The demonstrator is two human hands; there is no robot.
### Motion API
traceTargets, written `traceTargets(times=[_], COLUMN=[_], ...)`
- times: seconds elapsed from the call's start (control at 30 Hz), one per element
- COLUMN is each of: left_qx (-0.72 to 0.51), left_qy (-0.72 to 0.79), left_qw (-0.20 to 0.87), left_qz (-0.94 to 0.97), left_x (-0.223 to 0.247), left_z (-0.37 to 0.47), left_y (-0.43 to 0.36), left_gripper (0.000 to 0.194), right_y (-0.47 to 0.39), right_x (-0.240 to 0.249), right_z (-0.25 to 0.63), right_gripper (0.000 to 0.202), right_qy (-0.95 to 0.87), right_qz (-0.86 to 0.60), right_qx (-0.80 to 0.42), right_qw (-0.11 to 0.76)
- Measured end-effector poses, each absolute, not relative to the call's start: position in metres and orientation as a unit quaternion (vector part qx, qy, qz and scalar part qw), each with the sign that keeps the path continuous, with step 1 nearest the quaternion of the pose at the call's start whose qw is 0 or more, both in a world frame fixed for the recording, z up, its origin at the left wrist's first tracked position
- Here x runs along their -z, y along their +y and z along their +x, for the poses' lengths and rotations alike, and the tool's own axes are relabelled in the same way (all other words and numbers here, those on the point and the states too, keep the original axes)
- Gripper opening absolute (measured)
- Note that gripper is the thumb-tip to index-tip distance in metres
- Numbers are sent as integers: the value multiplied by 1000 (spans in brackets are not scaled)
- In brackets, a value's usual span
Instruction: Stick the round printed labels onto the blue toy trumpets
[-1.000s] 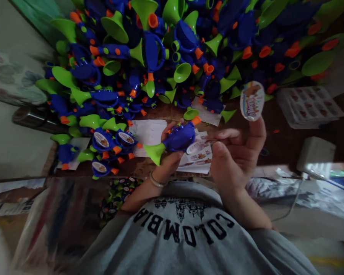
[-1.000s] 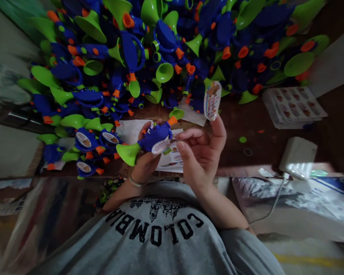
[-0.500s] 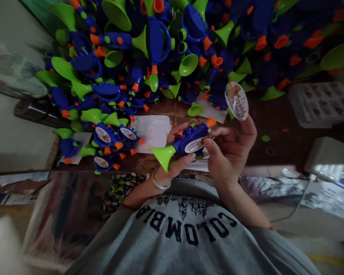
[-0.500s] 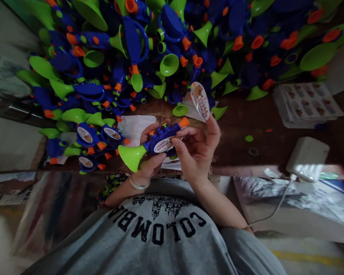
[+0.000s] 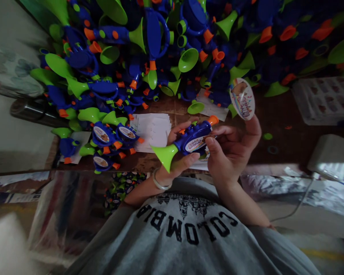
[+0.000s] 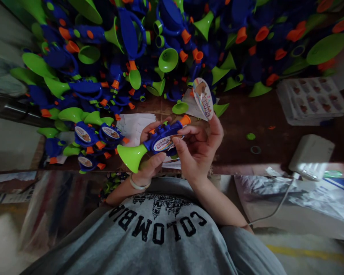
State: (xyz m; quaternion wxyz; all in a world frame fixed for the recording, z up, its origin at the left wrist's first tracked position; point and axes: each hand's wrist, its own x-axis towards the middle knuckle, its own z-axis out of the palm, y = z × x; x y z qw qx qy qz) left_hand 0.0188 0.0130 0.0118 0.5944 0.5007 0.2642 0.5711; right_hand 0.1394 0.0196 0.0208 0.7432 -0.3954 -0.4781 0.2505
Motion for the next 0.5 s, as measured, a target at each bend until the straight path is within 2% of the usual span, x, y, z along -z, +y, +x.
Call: traceTargets(times=[0.5], left_qx=[-612], left_qy=[244], left_qw=[586], left_qz=[472], left_x=[-13], left_z=[26], left_y=[13], left_gripper=[49], right_y=[21], right_x=[-20], right_z=[138], right_gripper=[73], right_qy=[-496], right_qz=[-407], right_qx=[-206], right_qw=[739])
